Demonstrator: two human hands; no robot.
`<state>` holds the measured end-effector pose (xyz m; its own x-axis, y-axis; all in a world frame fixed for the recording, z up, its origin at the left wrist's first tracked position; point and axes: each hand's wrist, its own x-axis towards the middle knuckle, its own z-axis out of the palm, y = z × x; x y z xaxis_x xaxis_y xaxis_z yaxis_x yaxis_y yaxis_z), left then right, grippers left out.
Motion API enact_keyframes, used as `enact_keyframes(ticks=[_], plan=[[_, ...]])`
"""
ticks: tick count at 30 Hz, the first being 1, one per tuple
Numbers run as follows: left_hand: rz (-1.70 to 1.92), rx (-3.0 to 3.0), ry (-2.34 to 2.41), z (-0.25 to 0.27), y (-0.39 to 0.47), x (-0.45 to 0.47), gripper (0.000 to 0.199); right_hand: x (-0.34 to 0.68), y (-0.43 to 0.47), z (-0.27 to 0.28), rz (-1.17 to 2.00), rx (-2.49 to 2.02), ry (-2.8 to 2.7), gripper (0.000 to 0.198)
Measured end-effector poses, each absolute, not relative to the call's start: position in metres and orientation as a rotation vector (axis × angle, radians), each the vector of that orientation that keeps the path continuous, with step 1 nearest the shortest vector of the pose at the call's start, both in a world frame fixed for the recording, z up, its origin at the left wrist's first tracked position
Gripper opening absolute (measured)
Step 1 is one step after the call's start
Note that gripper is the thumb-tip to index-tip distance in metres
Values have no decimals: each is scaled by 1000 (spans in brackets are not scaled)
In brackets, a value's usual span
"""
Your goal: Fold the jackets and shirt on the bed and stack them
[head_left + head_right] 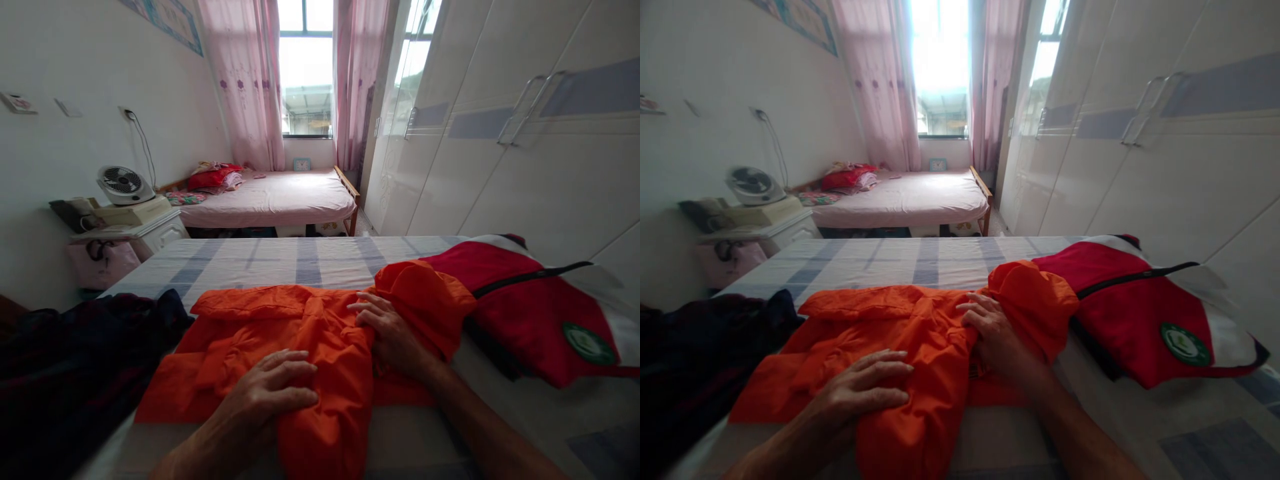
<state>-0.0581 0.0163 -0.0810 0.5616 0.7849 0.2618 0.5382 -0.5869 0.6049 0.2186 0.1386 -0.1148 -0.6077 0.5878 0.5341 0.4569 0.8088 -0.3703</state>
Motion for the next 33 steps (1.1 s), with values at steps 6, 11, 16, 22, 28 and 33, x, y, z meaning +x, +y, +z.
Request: enact_keyframes(ticks=[6, 11, 16, 22, 28, 33], plan=[[944, 1835, 1195, -70, 21, -57, 28, 226, 141, -109, 359, -857, -2227, 19], [947, 1746, 1190, -66, 31, -61, 24, 233, 143, -101, 119, -884, -2374, 8], [1257, 931, 1312, -83, 54, -70, 27, 232, 144, -96, 364, -891, -2352, 21], [1087, 686, 1309, -82, 69, -68, 27, 227, 148, -106, 479, -1158, -2114, 22], [889, 1893, 1957, -74, 57, -90, 30, 242, 170, -114, 166, -1154, -2178, 41], [465, 2746, 1873, -83, 87, -126, 52, 248, 193, -127, -165, -1242, -2307, 50]])
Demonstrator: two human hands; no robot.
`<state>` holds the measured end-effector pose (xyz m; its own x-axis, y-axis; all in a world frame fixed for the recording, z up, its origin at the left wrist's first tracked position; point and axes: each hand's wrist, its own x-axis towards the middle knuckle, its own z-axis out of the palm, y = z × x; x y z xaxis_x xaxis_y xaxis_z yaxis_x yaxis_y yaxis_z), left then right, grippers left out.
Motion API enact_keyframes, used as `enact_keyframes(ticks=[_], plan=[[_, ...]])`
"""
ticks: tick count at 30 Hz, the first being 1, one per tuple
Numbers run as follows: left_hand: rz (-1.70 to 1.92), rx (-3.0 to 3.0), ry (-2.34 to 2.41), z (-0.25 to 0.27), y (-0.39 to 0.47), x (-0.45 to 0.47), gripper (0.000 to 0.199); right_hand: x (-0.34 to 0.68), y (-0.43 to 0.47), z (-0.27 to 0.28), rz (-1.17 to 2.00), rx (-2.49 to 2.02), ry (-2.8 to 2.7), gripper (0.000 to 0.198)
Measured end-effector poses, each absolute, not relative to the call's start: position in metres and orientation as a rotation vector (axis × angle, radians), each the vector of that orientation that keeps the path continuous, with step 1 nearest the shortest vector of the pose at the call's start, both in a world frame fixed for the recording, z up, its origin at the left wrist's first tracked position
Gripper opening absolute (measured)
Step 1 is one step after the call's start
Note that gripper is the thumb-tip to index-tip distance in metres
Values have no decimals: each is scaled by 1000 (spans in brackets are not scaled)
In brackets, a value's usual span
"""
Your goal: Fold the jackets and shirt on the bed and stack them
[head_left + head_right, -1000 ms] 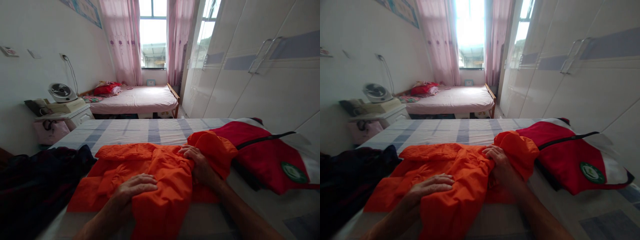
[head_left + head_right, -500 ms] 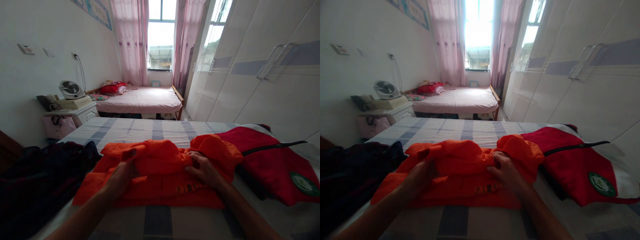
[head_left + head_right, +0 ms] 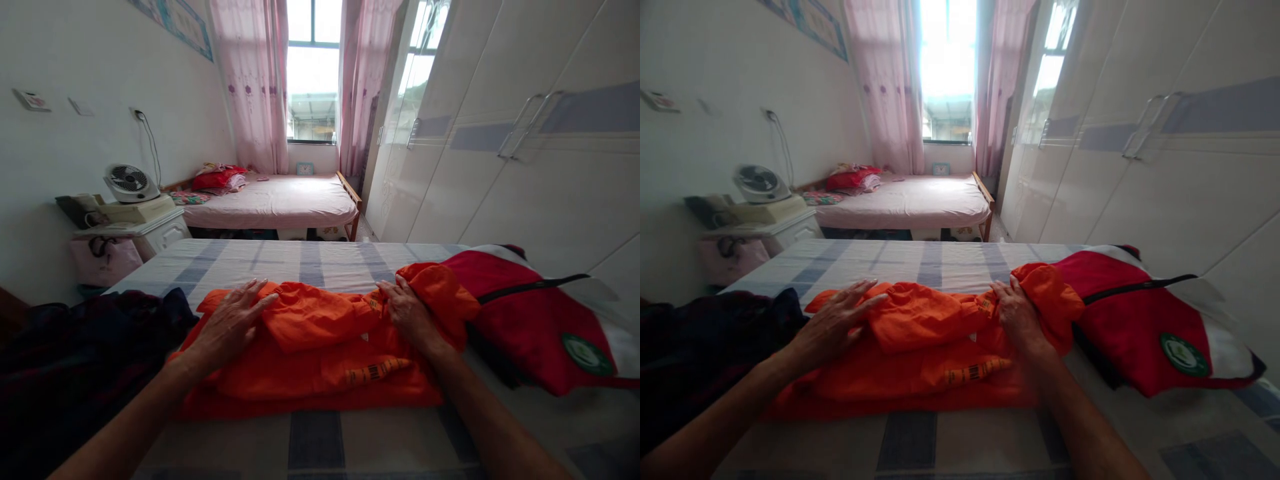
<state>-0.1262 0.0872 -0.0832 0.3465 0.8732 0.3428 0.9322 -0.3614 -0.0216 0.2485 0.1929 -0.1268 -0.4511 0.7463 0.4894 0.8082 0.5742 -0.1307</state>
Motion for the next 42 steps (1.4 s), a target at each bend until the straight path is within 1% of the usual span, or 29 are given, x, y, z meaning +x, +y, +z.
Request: enact_keyframes(ticks=[1, 4, 5, 7, 9, 13, 15, 19, 21, 23, 25, 28, 30, 32, 34, 36, 38, 41, 42], plan=[[-329, -2424, -1622, -85, 94, -131, 48, 247, 195, -129, -168, -1260, -2308, 47], [-247, -2482, -1669, -87, 103, -136, 25, 242, 195, -129, -94, -1363, -2207, 30], [-257, -2477, -1690, -86, 103, -135, 23, 242, 195, -127, -61, -1411, -2152, 25], [-307, -2414, -1733, -84, 99, -132, 25, 242, 196, -125, -21, -1501, -2041, 20], [-323, -2357, -1767, -83, 91, -128, 25, 246, 199, -125, -20, -1563, -1963, 20], [-185, -2459, -1839, -81, 76, -127, 22, 252, 208, -128, 7, -1625, -1894, 17], [-257, -2411, -1910, -76, 74, -131, 23, 249, 206, -122, 19, -1609, -1889, 20], [-578, -2205, -1843, -67, 83, -147, 31, 231, 187, -103, -20, -1316, -2053, 36], [-571, -2215, -1828, -72, 93, -158, 40, 221, 178, -101, -51, -1164, -2225, 41], [-493, -2227, -1942, -83, 103, -169, 45, 215, 175, -109, -52, -1171, -2350, 41], [-439, -2221, -2064, -96, 110, -179, 45, 213, 178, -122, -26, -1245, -2386, 40], [-431, -2199, -2121, -105, 114, -189, 40, 216, 186, -139, 12, -1256, -2363, 38], [-455, -2161, -2135, -101, 113, -188, 37, 219, 190, -142, 74, -1238, -2319, 39], [-503, -2114, -2140, -92, 111, -183, 37, 223, 193, -138, 220, -1222, -2260, 40], [-557, -2107, -2137, -82, 110, -172, 40, 229, 195, -131, 404, -1175, -2217, 44], [-590, -2164, -2133, -74, 109, -158, 44, 235, 199, -125, 518, -1126, -2182, 49], [-586, -2255, -2140, -70, 109, -144, 46, 239, 203, -122, 518, -1115, -2164, 45], [-557, -2385, -2213, -70, 110, -128, 47, 238, 207, -121, 401, -1151, -2197, 23], [-549, -2417, -2238, -71, 110, -125, 47, 236, 208, -122, 367, -1164, -2214, 18]])
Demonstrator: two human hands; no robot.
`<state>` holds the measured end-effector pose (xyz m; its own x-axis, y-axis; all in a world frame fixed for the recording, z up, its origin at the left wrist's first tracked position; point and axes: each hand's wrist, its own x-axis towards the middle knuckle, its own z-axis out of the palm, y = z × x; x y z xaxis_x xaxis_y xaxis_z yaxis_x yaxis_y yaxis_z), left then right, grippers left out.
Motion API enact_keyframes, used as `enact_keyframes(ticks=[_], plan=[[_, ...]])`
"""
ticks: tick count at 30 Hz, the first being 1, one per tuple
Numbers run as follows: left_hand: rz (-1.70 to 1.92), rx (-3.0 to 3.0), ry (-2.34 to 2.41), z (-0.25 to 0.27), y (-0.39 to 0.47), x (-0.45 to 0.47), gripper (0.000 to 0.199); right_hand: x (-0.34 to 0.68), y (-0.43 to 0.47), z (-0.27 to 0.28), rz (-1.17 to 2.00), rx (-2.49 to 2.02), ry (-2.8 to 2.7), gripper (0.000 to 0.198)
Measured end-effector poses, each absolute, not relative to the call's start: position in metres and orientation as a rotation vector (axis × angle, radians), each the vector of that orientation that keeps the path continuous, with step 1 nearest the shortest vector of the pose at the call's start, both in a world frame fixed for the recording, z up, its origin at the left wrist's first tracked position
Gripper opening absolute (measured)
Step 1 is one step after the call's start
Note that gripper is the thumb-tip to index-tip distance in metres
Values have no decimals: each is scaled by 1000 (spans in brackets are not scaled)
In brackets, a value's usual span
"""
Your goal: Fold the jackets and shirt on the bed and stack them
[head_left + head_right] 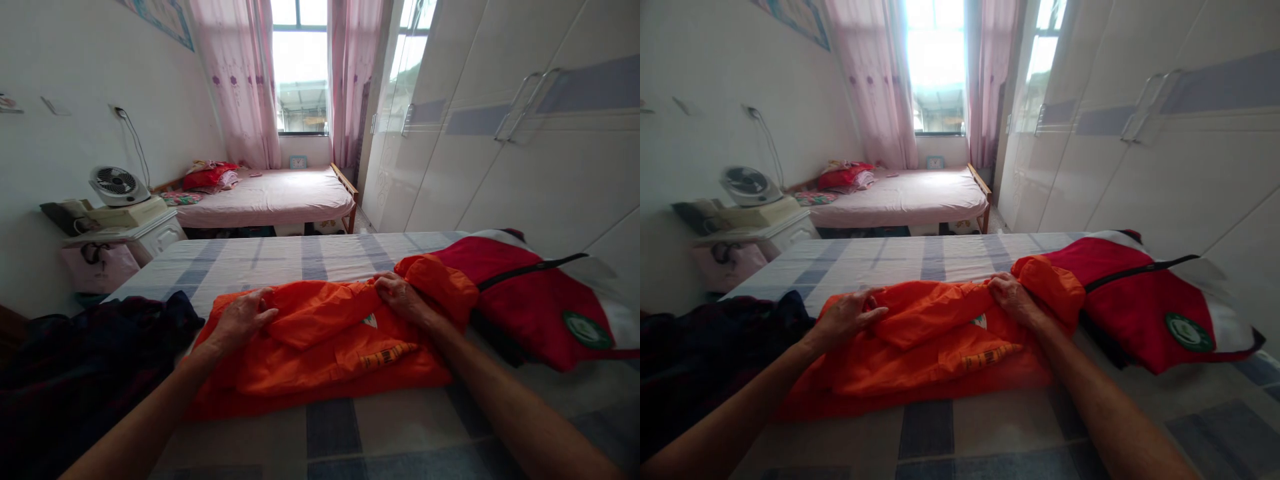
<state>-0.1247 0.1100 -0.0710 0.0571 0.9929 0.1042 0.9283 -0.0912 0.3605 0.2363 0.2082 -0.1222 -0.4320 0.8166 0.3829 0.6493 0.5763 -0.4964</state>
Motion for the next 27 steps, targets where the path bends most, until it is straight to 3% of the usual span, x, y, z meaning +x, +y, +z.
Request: enact_keyframes(ticks=[5, 13, 16, 22, 27], plan=[[498, 2075, 2010, -70, 102, -118, 40, 232, 212, -129, 294, -1247, -2190, 17], [399, 2339, 2327, -64, 68, -114, 39, 226, 208, -124, 211, -1370, -2167, 33], [591, 2640, 2116, -64, 70, -112, 40, 217, 194, -121, 74, -1311, -2198, 43], [238, 2689, 1789, -110, 82, -104, 51, 210, 165, -115, 124, -1313, -2401, 38], [320, 2667, 1811, -127, 85, -104, 51, 235, 148, -73, -357, -1374, -2036, 40]])
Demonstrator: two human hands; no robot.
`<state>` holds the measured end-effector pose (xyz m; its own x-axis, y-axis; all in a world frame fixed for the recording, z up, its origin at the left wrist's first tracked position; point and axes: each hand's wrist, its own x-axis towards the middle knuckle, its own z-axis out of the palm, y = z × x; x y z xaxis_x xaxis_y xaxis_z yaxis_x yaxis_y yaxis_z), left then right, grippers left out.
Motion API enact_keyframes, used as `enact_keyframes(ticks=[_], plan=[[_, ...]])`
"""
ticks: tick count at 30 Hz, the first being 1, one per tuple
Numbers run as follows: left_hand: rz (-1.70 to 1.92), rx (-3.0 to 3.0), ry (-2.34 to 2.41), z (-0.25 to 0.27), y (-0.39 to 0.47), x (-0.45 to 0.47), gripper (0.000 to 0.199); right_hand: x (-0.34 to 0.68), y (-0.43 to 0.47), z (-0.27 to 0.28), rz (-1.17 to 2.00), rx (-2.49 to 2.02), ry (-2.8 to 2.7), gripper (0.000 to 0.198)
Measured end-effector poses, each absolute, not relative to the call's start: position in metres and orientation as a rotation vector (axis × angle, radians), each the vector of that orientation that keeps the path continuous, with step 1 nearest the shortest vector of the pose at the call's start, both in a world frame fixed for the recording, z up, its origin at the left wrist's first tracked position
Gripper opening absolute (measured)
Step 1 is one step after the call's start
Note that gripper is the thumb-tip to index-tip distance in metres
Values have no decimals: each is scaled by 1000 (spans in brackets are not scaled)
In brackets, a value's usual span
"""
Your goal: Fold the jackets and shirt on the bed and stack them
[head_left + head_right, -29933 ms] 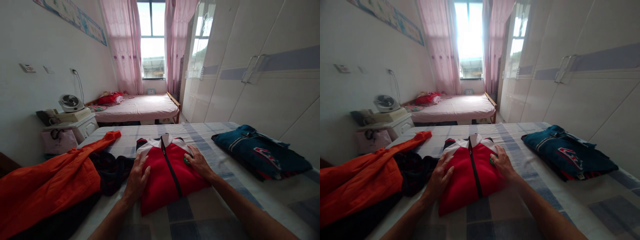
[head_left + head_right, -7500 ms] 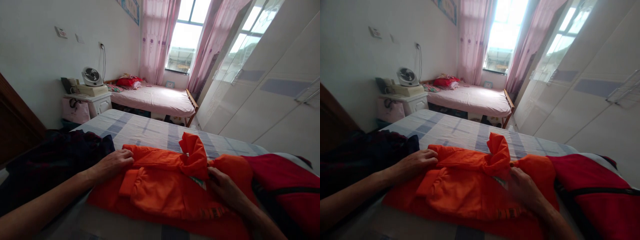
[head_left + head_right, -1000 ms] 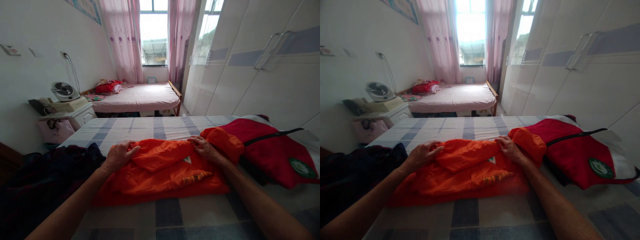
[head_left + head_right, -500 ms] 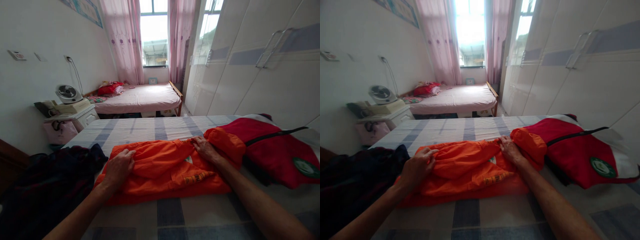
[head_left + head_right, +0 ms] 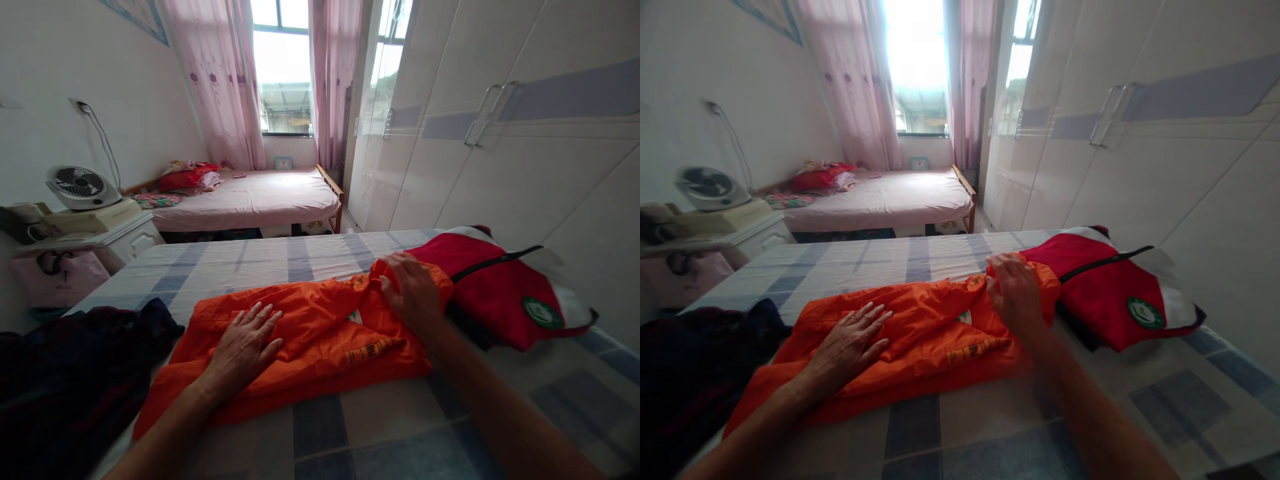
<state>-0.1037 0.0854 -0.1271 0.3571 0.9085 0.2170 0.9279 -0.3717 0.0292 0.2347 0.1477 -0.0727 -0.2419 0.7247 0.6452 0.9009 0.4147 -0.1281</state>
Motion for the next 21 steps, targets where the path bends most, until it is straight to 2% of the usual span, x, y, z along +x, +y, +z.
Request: enact_keyframes(ticks=[2, 3, 6, 8, 12, 18, 21], plan=[[-339, -2495, -1691, -126, 85, -104, 51, 251, 150, -64, -527, -1539, -1961, 51], [-349, -2489, -1689, -125, 85, -104, 51, 260, 152, -62, -544, -1633, -1966, 50], [-360, -2475, -1687, -124, 84, -103, 50, 281, 157, -58, -430, -1876, -1913, 28], [-348, -2472, -1688, -124, 84, -102, 50, 284, 154, -49, -385, -1931, -1747, 25], [-306, -2483, -1686, -125, 85, -103, 51, 257, 125, -27, -455, -1703, -1630, 24], [-327, -2505, -1716, -121, 85, -103, 51, 191, 80, -49, -324, -940, -2295, 25], [-298, -2547, -1766, -114, 84, -103, 50, 197, 83, -48, -315, -871, -2332, 28]])
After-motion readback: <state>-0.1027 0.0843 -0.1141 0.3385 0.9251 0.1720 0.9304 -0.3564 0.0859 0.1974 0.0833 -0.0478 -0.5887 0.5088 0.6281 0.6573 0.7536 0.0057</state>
